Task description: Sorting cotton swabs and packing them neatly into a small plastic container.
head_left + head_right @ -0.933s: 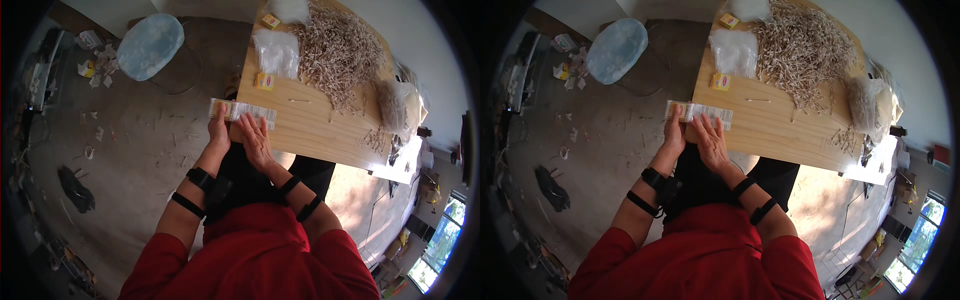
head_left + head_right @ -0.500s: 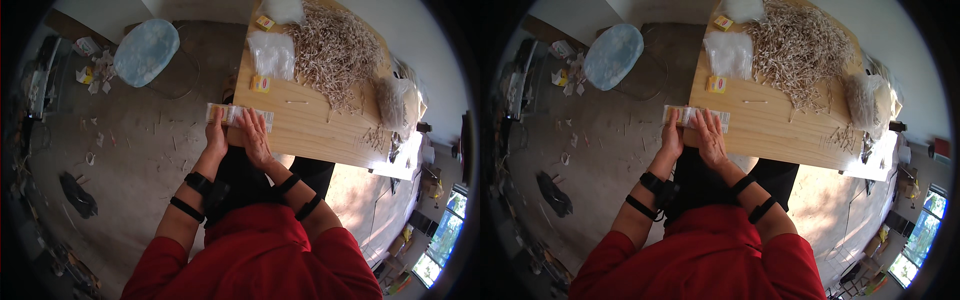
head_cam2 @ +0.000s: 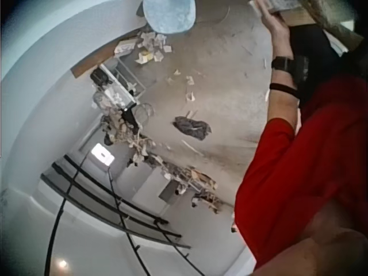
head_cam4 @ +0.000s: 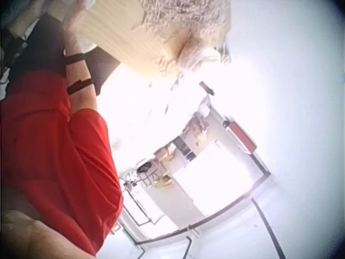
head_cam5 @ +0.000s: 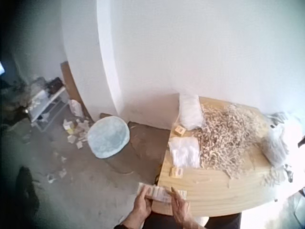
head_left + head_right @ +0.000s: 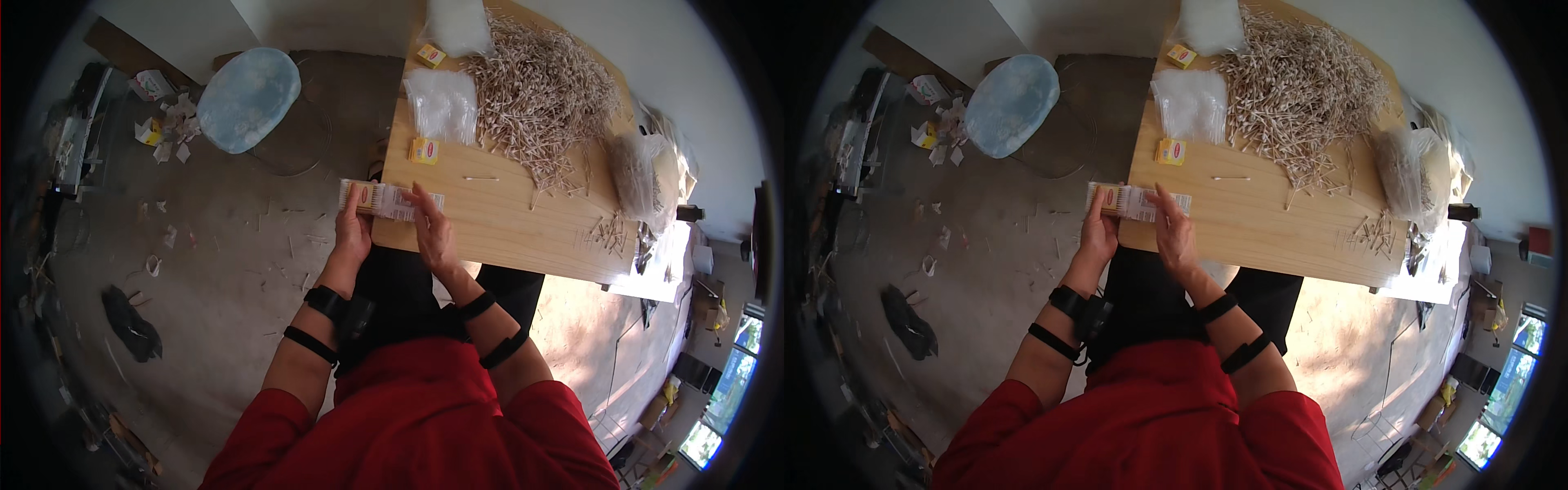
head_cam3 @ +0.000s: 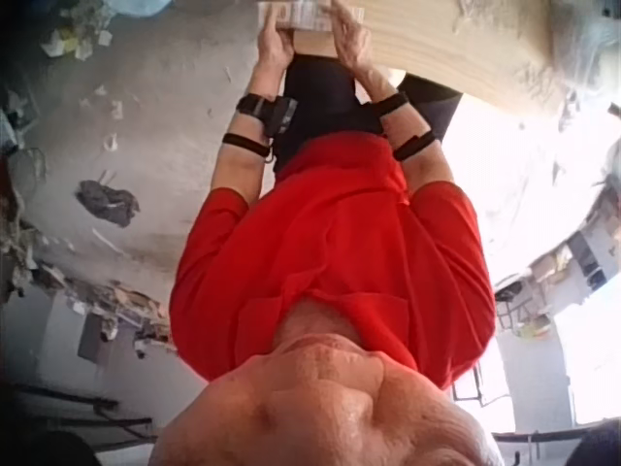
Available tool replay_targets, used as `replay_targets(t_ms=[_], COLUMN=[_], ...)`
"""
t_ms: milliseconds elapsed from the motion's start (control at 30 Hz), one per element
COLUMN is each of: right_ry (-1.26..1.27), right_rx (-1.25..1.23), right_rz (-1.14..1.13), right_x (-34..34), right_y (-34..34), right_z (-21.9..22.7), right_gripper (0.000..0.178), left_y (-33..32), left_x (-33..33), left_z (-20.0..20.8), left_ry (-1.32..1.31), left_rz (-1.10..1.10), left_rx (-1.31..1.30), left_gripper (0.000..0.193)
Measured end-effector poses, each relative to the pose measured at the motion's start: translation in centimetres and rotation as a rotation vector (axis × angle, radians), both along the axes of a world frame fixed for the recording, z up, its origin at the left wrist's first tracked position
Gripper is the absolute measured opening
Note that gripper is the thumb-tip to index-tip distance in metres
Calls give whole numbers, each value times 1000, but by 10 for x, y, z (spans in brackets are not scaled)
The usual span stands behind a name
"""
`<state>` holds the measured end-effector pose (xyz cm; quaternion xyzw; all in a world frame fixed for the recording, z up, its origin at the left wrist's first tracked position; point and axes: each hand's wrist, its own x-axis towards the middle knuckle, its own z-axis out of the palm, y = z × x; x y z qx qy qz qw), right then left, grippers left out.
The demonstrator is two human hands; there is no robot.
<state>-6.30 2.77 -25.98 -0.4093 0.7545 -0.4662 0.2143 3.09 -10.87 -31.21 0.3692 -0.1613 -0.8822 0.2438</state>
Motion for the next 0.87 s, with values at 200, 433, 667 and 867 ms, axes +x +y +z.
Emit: replay_targets(t_ms=[200,433,667,867], right_ry=[-403,-511,-500,-530], right_rx=[-186,-39,14,-92], right_rz=[-285,-316,-246,-104], right_x=[-19,-11,-2,30], right_y=[63,120,115,33], right_z=[24,15,17,43], right_gripper=[30,29,30,52], left_y=[0,-17,-60,3], left_x=[-2,3,55,21], left_z=[4,-14,1,62], left_ry=[23,139,140,267], left_rz=[86,174,453,212], left_rx=[-100,-1,71,-34], left_gripper=[40,35,39,43])
